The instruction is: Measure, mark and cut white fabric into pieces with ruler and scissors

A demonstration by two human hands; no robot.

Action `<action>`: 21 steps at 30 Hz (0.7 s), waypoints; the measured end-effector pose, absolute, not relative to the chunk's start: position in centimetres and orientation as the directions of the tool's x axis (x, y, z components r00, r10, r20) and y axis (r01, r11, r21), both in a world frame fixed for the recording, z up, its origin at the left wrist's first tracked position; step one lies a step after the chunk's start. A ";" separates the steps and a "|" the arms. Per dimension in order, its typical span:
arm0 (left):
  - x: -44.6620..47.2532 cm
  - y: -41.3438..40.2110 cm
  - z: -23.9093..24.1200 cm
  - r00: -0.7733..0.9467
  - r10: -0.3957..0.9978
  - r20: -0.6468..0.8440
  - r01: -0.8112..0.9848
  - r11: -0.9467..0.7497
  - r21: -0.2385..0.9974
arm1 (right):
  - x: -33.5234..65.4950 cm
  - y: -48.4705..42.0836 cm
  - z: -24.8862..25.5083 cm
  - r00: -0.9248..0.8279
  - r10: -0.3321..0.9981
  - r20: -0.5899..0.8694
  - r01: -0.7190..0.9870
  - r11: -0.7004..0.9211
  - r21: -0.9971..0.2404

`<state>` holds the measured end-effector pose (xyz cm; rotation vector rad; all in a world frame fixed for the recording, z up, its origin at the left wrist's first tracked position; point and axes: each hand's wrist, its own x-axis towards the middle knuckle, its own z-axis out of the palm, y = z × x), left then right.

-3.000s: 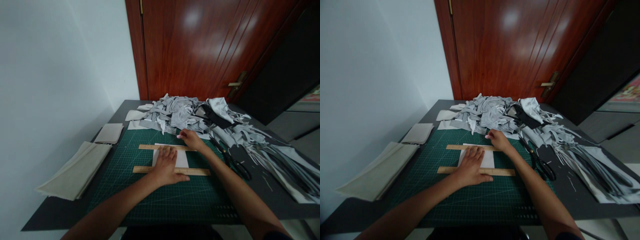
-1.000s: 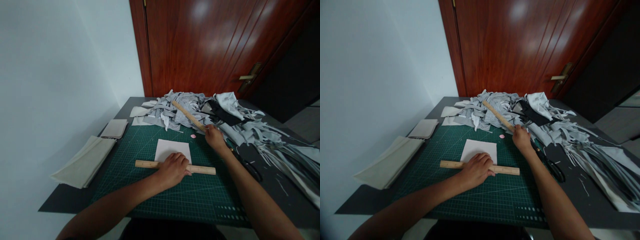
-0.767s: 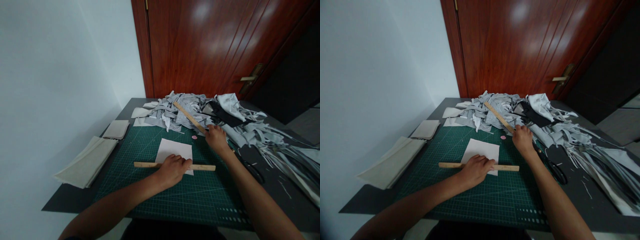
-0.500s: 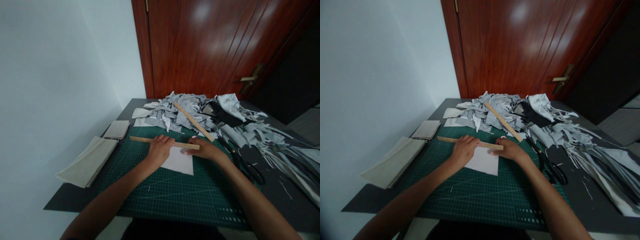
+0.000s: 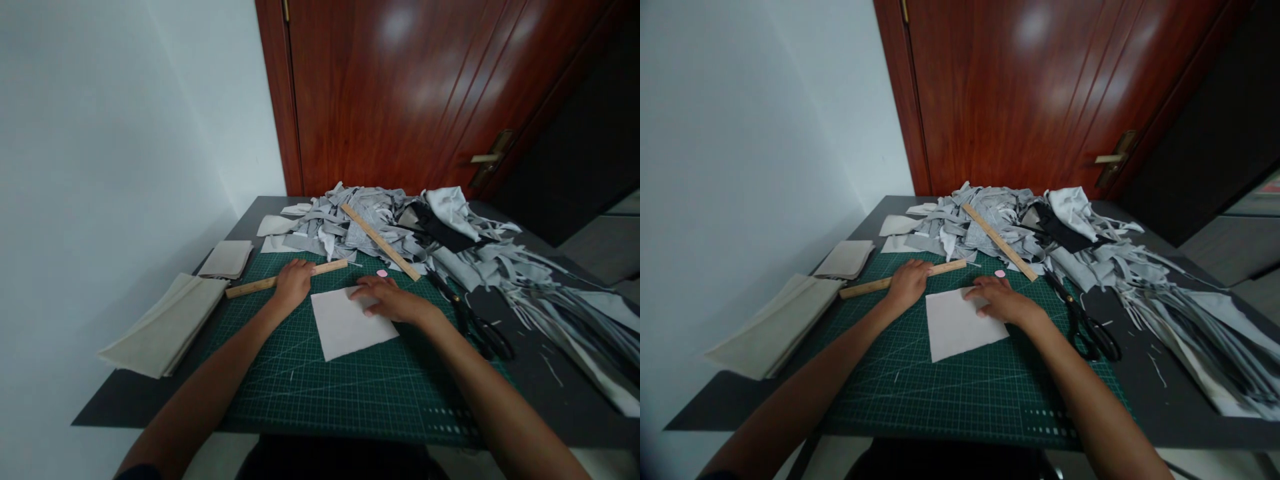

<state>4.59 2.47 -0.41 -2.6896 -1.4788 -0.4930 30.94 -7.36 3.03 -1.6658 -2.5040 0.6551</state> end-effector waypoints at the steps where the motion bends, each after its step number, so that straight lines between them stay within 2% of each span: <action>1: 4.6 2.4 -0.4 0.486 0.819 0.305 0.835 -0.538 0.113 | 31.0 -7.4 3.1 -0.410 0.896 -0.171 0.876 0.335 -0.346; 4: 4.6 2.0 -0.1 0.504 0.773 0.386 0.802 -0.585 0.123 | 31.1 -7.4 3.4 -0.331 0.940 -0.089 0.932 0.311 -0.185; 6: 4.8 1.4 0.1 0.618 0.684 0.386 0.678 -0.713 0.179 | 31.4 -7.5 3.7 -0.198 0.979 -0.041 0.976 0.193 -0.104; 9: 5.3 0.3 0.3 0.819 0.489 0.301 0.418 -0.867 0.272 | 32.8 -7.5 4.2 0.043 0.999 -0.022 0.997 -0.044 -0.059; 12: 5.7 -0.7 0.2 0.902 0.389 0.185 0.326 -0.897 0.298 | 34.5 -7.4 4.2 0.218 0.976 -0.002 0.975 -0.218 -0.036; 15: 5.9 -1.3 0.4 0.911 0.383 0.157 0.330 -0.901 0.281 | 35.4 -7.1 4.1 0.290 0.957 0.020 0.957 -0.289 -0.039; 18: 6.0 -1.7 0.9 0.884 0.445 0.143 0.403 -0.881 0.246 | 35.3 -7.3 4.0 0.299 0.952 0.063 0.954 -0.296 -0.052; 21: 5.7 -2.1 1.4 0.862 0.498 0.095 0.469 -0.853 0.228 | 35.5 -8.8 3.1 0.349 0.908 0.229 0.937 -0.342 -0.072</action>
